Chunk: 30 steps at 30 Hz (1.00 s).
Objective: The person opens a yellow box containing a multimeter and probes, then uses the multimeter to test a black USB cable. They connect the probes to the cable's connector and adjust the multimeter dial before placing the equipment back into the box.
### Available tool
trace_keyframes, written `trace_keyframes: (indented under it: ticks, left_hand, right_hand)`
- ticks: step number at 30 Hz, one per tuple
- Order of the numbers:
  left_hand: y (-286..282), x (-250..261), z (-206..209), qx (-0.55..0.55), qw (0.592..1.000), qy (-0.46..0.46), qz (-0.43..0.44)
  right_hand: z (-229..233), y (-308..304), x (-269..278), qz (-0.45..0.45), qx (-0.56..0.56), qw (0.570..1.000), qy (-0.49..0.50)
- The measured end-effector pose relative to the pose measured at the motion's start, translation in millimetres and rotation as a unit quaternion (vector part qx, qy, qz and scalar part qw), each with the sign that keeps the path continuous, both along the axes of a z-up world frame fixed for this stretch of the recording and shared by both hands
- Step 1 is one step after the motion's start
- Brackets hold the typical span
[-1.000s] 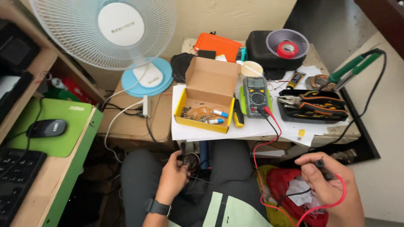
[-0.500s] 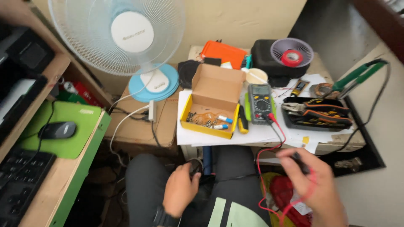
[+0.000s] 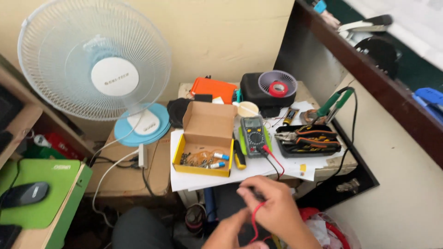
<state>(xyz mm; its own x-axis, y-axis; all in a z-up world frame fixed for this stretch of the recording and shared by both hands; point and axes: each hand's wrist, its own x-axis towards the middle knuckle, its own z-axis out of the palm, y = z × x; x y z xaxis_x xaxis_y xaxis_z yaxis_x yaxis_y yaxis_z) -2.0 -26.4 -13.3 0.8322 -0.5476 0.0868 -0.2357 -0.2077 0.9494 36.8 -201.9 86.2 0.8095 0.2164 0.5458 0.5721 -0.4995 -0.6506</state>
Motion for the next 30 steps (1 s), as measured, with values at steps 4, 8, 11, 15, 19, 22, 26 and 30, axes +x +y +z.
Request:
trace_keyframes:
  ticks: [4,8,11,15,19,22,26,30]
  left_hand:
    - [-2.5,14.9,-25.2,-0.051,0.997,0.055,0.007]
    - [-3.4,52.2,35.0,0.031,0.972,-0.121,0.199]
    - [-13.0,102.7,56.4,0.089,0.931,-0.281,0.214]
    - [-33.7,174.0,42.1,0.169,0.876,-0.412,0.187]
    - [-35.2,222.5,49.0,0.215,0.884,-0.387,0.147]
    - [-35.1,249.6,42.4,0.191,0.914,-0.338,0.116]
    - [-39.8,255.9,43.3,0.170,0.925,-0.315,0.123]
    - [-45.0,259.1,33.8,0.144,0.933,-0.283,0.170]
  right_hand:
    - [-34.0,-45.9,66.7,-0.128,0.001,0.992,-0.019]
    - [-50.4,-71.3,129.8,-0.172,-0.114,0.978,0.040]
    - [-40.9,-66.4,141.2,-0.160,-0.184,0.963,0.117]
    - [-59.2,-66.5,151.7,-0.183,-0.280,0.935,0.120]
    - [-57.1,-65.0,145.0,-0.178,-0.263,0.946,0.062]
    - [-69.0,-72.1,149.9,-0.152,-0.238,0.959,0.023]
    - [-79.4,-75.7,153.0,-0.118,-0.202,0.972,0.014]
    - [-85.2,-80.0,153.4,-0.121,-0.207,0.971,-0.004]
